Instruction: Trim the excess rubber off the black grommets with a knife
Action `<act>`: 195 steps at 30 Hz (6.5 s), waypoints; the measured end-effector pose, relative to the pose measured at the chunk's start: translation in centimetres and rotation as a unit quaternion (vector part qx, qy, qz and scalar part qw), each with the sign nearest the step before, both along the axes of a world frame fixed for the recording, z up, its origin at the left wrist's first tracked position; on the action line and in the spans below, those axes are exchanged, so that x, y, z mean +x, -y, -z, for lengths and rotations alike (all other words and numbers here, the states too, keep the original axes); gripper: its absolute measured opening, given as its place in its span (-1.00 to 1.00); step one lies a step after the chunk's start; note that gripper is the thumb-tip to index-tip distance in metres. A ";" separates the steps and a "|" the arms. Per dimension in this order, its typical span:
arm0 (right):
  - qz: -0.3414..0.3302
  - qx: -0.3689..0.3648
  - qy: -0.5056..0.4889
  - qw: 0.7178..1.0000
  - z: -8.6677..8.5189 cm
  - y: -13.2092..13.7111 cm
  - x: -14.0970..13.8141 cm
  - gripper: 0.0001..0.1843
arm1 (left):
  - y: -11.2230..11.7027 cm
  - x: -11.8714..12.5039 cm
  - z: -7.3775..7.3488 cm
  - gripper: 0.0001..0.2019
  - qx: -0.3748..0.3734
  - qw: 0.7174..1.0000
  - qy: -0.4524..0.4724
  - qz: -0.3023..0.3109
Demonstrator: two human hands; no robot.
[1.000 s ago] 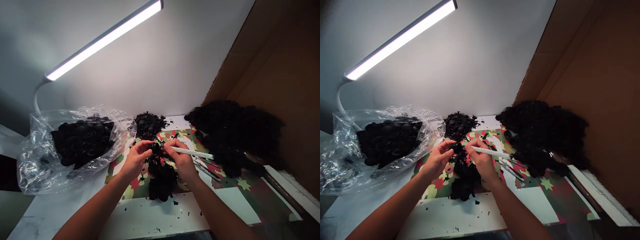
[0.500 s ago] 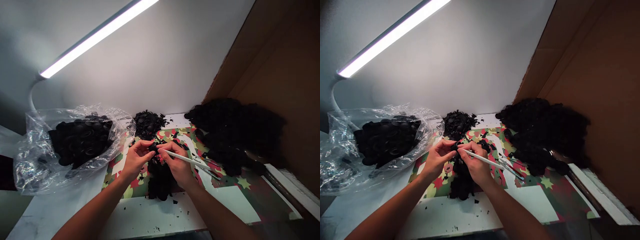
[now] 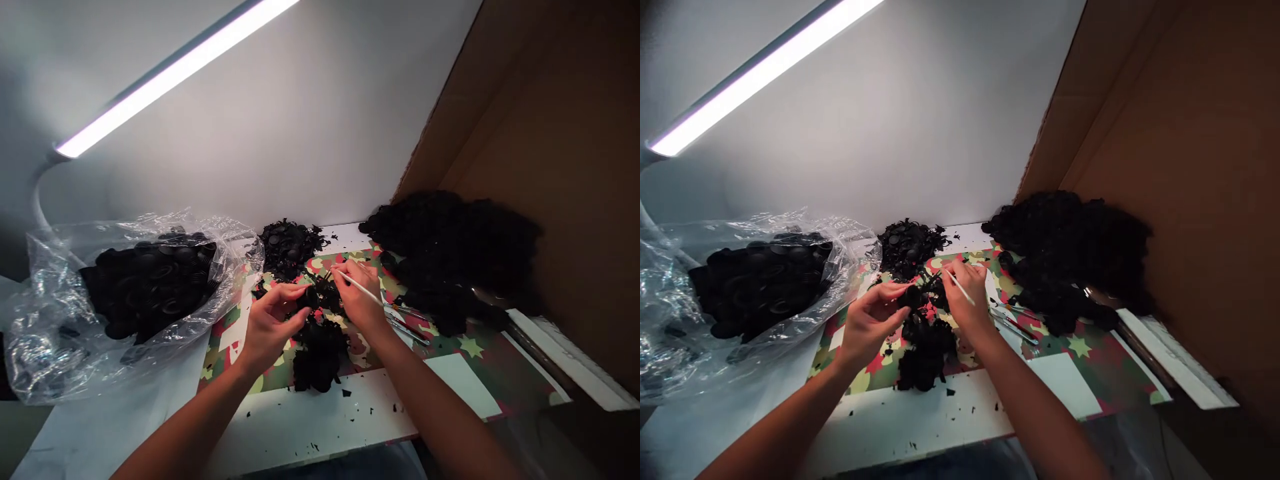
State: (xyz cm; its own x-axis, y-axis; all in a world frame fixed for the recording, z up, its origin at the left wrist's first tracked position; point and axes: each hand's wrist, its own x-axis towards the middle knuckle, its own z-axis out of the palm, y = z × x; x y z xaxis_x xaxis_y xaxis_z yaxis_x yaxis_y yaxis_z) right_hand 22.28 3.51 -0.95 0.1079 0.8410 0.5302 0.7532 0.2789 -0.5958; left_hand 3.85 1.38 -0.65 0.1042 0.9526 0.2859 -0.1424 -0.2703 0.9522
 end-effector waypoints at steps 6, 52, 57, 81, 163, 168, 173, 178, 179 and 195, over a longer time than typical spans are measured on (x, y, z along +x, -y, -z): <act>0.020 -0.048 -0.018 0.998 -0.2 -0.4 1.3 -0.75 | -1.9 -0.4 1.2 -0.76 -0.151 0.978 0.142 0.019; -0.278 -0.103 -0.153 0.943 -1.0 1.1 -0.8 -0.83 | -1.1 -1.1 -1.0 -0.67 -0.094 0.988 -0.120 0.036; -0.210 -0.091 -0.134 0.964 -0.7 1.5 -1.9 -0.83 | -0.7 -0.9 -1.0 -0.66 -0.099 0.990 -0.098 0.020; -0.093 -0.138 -0.110 0.980 1.2 -2.3 2.7 -0.90 | -0.4 -1.2 -1.3 -0.51 -0.122 0.991 0.047 -0.004; -0.298 -0.187 -0.283 0.892 -1.5 2.8 -0.6 -0.79 | -0.6 -1.3 -1.1 -0.44 -0.158 0.984 -0.054 0.057; -0.290 -0.178 -0.233 0.911 -1.5 2.9 -0.5 -0.83 | -0.4 -1.2 -1.0 -0.46 -0.141 0.985 -0.085 0.053; -0.280 -0.092 -0.102 0.950 -1.6 3.2 -0.7 -0.85 | -0.1 -1.0 -1.2 -0.45 -0.115 0.984 -0.135 0.035; -0.248 0.046 0.053 0.966 -0.8 3.3 -2.1 -0.81 | -0.5 -1.1 -0.8 -0.43 -0.088 0.981 -0.171 0.027; -0.238 0.055 0.072 0.967 -0.6 3.3 -2.5 -0.80 | -0.6 -1.2 -0.8 -0.43 -0.086 0.981 -0.170 0.026; -0.102 -0.068 -0.114 0.986 -1.2 1.6 1.0 -0.77 | -0.2 -1.6 -2.0 -0.38 -0.126 0.990 -0.010 0.058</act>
